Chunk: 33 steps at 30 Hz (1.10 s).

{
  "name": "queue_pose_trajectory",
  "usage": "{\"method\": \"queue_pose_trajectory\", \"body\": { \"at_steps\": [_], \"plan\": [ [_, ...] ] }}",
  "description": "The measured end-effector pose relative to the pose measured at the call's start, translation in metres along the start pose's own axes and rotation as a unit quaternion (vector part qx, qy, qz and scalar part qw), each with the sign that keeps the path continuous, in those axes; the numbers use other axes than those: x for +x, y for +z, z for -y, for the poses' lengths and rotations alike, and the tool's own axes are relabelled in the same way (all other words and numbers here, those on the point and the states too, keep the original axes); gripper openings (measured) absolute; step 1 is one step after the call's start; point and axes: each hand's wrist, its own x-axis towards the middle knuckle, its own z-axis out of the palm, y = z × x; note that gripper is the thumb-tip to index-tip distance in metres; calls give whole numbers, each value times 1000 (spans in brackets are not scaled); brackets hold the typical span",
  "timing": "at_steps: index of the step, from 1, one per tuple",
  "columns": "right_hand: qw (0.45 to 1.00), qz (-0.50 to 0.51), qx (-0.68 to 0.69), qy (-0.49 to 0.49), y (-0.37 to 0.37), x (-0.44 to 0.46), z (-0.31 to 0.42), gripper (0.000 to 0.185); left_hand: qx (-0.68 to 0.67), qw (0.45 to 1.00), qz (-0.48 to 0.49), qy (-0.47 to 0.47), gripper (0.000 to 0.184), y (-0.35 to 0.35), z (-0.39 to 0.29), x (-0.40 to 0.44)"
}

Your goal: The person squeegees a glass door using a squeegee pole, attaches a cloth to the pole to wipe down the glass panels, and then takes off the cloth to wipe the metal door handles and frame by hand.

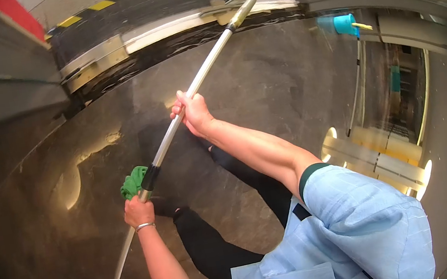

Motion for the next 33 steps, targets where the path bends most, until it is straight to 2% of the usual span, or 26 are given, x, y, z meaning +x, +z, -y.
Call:
{"method": "queue_pose_trajectory", "body": {
  "at_steps": [6, 7, 10, 14, 18, 21, 24, 31, 33],
  "plan": [
    [997, 36, -70, 28, 56, -58, -97, 20, -29, 997, 14, -69, 14, 15, 117, -47],
    [997, 43, -60, 35, 67, -72, -111, 20, -48, 996, -16, -66, 10, 18, 136, -58],
    [994, 66, -63, 60, 97, -107, -156, 21, -41, 992, 10, -121, 8, 26, 184, -91],
    [985, 120, -95, 83, 124, -147, -213, 21, -82, 981, -32, -172, 9, 52, 234, -145],
    [962, 177, -170, 124, 143, -179, -244, 21, -97, 963, -65, -242, 16, 82, 256, -192],
    [944, 210, -200, 155, 154, -190, -260, 22, -147, 932, -50, -329, 22, 101, 252, -216],
    [932, 220, -233, 167, 153, -192, -273, 22, -189, 926, -87, -314, 28, 110, 234, -230],
    [916, 260, -277, 129, 123, -198, -270, 22, -195, 930, -56, -306, 25, 118, 234, -249],
    [933, 215, -247, 151, 102, -209, -255, 24, -177, 938, -57, -292, 24, 119, 236, -259]
  ]
}}
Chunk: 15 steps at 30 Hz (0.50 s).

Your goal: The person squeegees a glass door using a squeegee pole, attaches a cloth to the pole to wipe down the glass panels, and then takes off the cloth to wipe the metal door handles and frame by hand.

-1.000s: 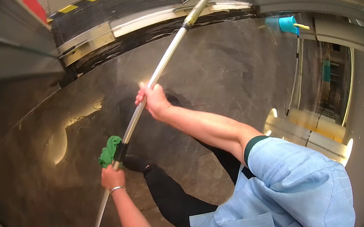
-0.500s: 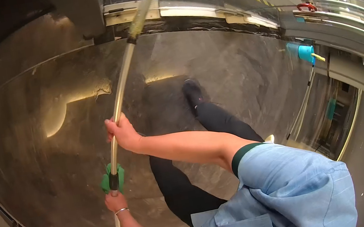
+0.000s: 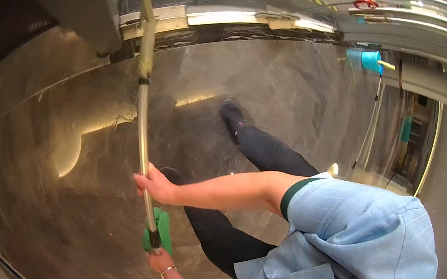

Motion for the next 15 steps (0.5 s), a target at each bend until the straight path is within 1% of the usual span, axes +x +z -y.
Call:
{"method": "queue_pose_trajectory", "body": {
  "at_steps": [1, 2, 3, 4, 5, 7, 9, 12, 15],
  "plan": [
    [1000, -17, 22, 11, -7, -9, 2, 24, 39, 999, -1, 15, 22, -4, -9, 0],
    [996, -28, 89, 8, -21, -6, -10, 25, 78, 997, -1, 28, 20, -8, -17, -3],
    [997, -60, 47, 4, -41, -6, -9, 24, 118, 992, -2, 41, 18, -13, -24, -5],
    [992, -85, 97, 2, -59, -5, -2, 22, 140, 988, 16, 56, 15, -19, -40, -4],
    [983, -110, 146, 0, -80, -2, 6, 21, 161, 984, 33, 72, 14, -20, -59, 2],
    [970, -182, 162, -24, -125, 9, 22, 19, 201, 971, 60, 112, 17, -20, -105, 17],
    [950, -214, 222, -53, -173, 24, 39, 19, 236, 955, 80, 161, 19, -14, -158, 34],
    [932, -217, 279, -84, -243, 38, 73, 20, 245, 938, 75, 235, 22, -4, -245, 52],
    [915, -209, 326, -116, -306, 53, 109, 22, 244, 923, 70, 289, 23, 17, -322, 69]
  ]
}}
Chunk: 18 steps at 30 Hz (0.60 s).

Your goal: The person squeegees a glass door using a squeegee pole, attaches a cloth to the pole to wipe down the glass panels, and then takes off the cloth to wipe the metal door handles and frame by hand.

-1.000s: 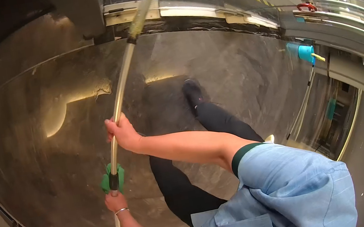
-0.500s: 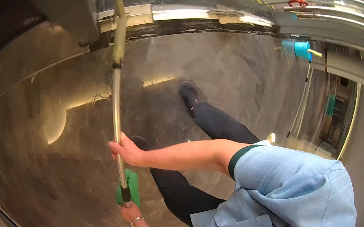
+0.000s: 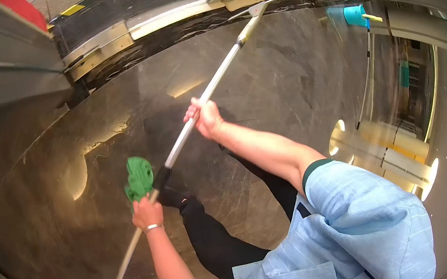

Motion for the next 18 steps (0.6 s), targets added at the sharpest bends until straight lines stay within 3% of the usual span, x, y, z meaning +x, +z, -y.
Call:
{"method": "queue_pose_trajectory", "body": {
  "at_steps": [4, 9, 13, 18],
  "plan": [
    [1000, 8, 3, -23, -7, 50, 64, 23, 9, 999, -12, 32, 15, -28, -67, 56],
    [999, 43, 12, -18, 9, 87, 110, 25, -23, 998, -43, 44, 19, -38, -106, 91],
    [999, 39, -2, -33, 20, 91, 92, 23, -21, 1000, -16, 12, 19, -30, -97, 97],
    [999, 38, -31, -8, 44, 73, 16, 19, 0, 999, 36, -34, 17, -1, -25, 79]
  ]
}}
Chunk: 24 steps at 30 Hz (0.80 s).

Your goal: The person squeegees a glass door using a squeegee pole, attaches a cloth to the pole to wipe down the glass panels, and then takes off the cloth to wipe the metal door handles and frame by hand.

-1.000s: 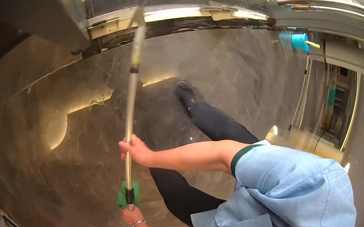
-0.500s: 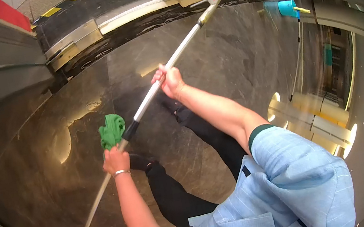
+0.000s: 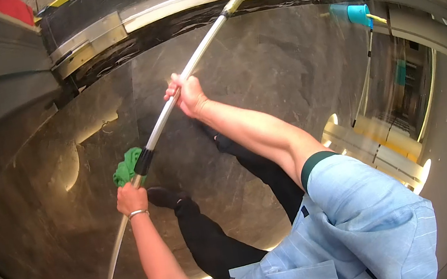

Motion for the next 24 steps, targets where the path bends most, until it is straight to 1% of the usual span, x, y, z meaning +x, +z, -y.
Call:
{"method": "queue_pose_trajectory", "body": {
  "at_steps": [5, 7, 11, 14, 17, 20, 22, 24],
  "plan": [
    [998, 10, -16, 55, 29, -22, -58, 17, -41, 998, 4, -52, 16, 23, 60, -19],
    [997, 12, -24, 72, 36, -25, -78, 17, -47, 996, 7, -73, 15, 23, 73, -25],
    [996, 2, -42, 79, 56, -41, -109, 17, -62, 994, 6, -88, 14, 44, 111, -32],
    [994, 35, -41, 99, 68, -52, -140, 18, -68, 992, -15, -105, 13, 56, 143, -46],
    [991, 43, -54, 113, 90, -79, -173, 19, -77, 989, -17, -126, 13, 67, 182, -70],
    [987, 58, -73, 129, 113, -112, -208, 23, -79, 981, 15, -179, 12, 72, 219, -99],
    [982, 96, -66, 146, 127, -130, -232, 23, -78, 978, -13, -194, 14, 86, 244, -123],
    [977, 114, -95, 155, 141, -152, -251, 22, -94, 972, -52, -208, 16, 96, 263, -146]
  ]
}}
